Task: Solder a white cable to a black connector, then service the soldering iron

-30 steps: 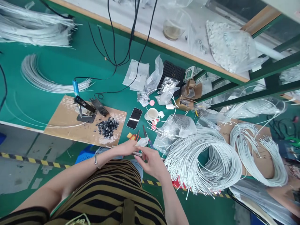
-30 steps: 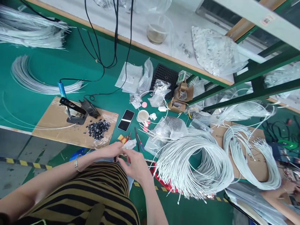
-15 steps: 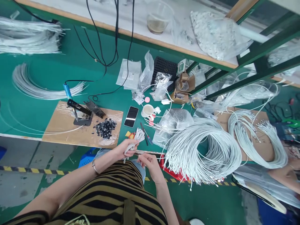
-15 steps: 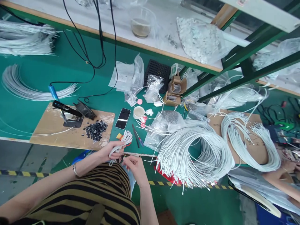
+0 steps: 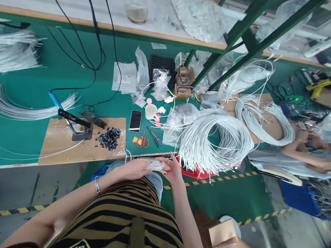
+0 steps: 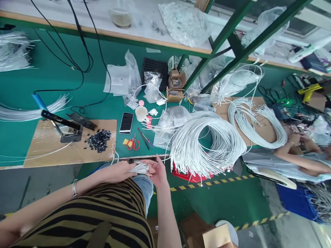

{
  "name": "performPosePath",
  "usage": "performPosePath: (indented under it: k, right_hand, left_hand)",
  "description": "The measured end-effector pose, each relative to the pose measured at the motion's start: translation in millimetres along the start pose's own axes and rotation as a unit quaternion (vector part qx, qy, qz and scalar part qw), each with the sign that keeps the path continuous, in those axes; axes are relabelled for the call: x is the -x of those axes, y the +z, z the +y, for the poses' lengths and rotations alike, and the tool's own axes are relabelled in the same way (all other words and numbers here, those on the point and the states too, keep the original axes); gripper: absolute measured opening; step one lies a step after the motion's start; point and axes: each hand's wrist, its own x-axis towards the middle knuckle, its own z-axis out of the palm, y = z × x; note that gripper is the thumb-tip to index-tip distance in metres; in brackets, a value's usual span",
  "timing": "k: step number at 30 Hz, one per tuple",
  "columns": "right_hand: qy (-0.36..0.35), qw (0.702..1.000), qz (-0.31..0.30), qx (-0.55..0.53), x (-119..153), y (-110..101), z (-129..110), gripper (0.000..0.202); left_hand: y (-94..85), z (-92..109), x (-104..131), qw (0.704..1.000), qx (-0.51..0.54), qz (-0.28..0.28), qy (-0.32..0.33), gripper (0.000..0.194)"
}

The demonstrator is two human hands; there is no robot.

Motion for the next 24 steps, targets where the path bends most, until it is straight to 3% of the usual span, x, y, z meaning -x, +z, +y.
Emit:
performPosePath:
  k: [7,13,16,20,24]
  right_hand:
    - [-0.074,0.975,0.046,0.204,48,-17,16,0.039]
    - [-0.174,0.922,0.142,0.314,83,16,45,0.027]
    - [-0.213,0.899,0.176,0.34,97,30,57,0.035]
    - [-0.235,0.876,0.266,0.327,104,31,73,0.022]
    - [-0.233,0.862,0.348,0.284,108,38,90,0.023]
  left_hand:
    - [43.3,12,-9,0.983,-0.165,-0.035,-0.078,0.011]
    - [77.8,11,-22,0.966,-0.211,-0.044,-0.14,0.015]
    - [83.9,7,-29,0.964,-0.202,-0.043,-0.165,0.017]
    - [97.2,5,-32,0.966,-0.175,-0.03,-0.19,0.015]
    - [114.8,2,-37,0.966,-0.133,-0.01,-0.22,0.017]
